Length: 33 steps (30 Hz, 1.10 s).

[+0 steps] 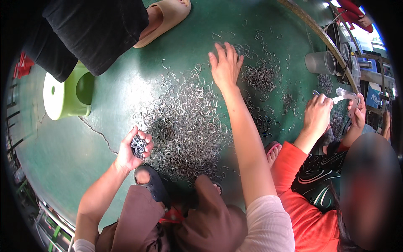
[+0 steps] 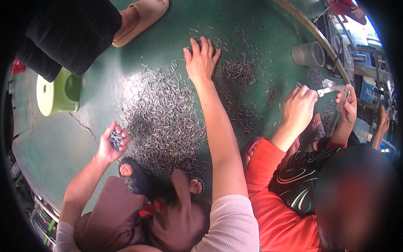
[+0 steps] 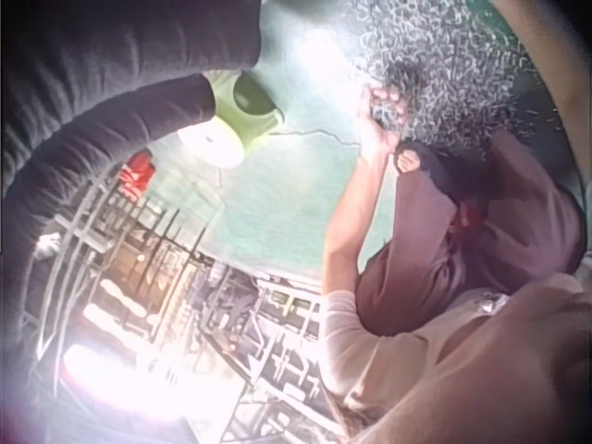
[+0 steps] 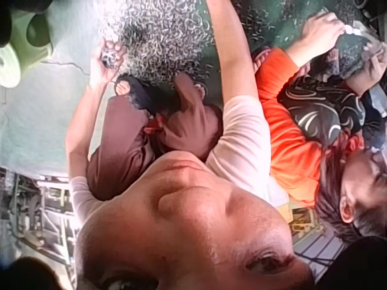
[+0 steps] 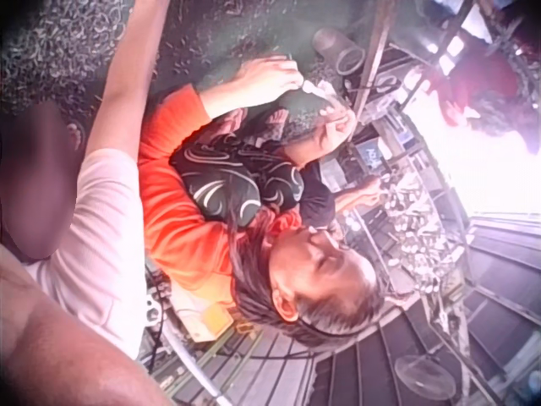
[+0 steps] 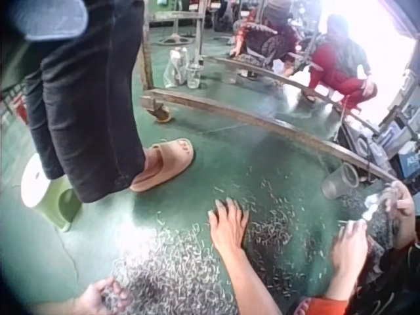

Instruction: The person sits on a low stool and repeatedly picks up small metal rings from a large pile on the green floor, transferring them into the left hand. The right hand continues to gather rings from the floor while the left hand accumulates them. Another person nearby also handles similar rings.

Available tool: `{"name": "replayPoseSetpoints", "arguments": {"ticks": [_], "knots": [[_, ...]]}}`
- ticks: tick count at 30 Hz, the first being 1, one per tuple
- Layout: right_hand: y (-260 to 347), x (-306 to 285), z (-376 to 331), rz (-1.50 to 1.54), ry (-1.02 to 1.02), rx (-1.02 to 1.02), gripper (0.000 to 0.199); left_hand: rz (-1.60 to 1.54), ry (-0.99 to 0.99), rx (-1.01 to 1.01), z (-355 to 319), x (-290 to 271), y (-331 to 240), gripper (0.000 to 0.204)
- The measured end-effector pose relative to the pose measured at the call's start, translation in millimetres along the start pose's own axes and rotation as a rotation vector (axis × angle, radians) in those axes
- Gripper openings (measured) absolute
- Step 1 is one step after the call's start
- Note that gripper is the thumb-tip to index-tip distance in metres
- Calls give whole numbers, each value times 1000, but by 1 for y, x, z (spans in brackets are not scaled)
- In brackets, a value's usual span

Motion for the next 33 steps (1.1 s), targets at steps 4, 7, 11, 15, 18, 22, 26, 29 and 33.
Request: {"name": "replayPoseSetpoints", "arguments": {"ticks": [4,7,11,15,18,22,26,29,33], "knots": [[-55,-40,41,187,-318,150,19,-27,-3,9,-8,-5,-3,34],[-130,-64,74,3,-386,387,14,16,-29,37,-14,0,-6,36],[-186,-59,105,-74,-138,514,29,-30,-33,70,-30,-11,-11,38],[-194,-54,121,-228,80,539,37,-88,-63,91,-45,-23,-10,39],[-187,-56,119,-220,93,498,28,-116,-105,116,-52,-25,-11,39],[-192,-55,113,-141,104,568,22,-138,-108,137,-55,-29,-9,38],[-206,-45,122,-238,104,540,21,-140,-118,123,-52,-26,-3,38],[-220,-32,129,-125,212,485,21,-135,-79,116,-46,-19,-2,39],[-221,-20,119,71,364,412,26,-118,-65,107,-43,-13,-2,39]]}}
Point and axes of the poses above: each hand's wrist, its own z-axis towards the middle knuckle, its own x-axis out of the palm, y = z × x, the point moved 8 cm from there along z, towards the middle knuckle, and after that the axes turned 5 degrees about z, right-handed, at the moved point
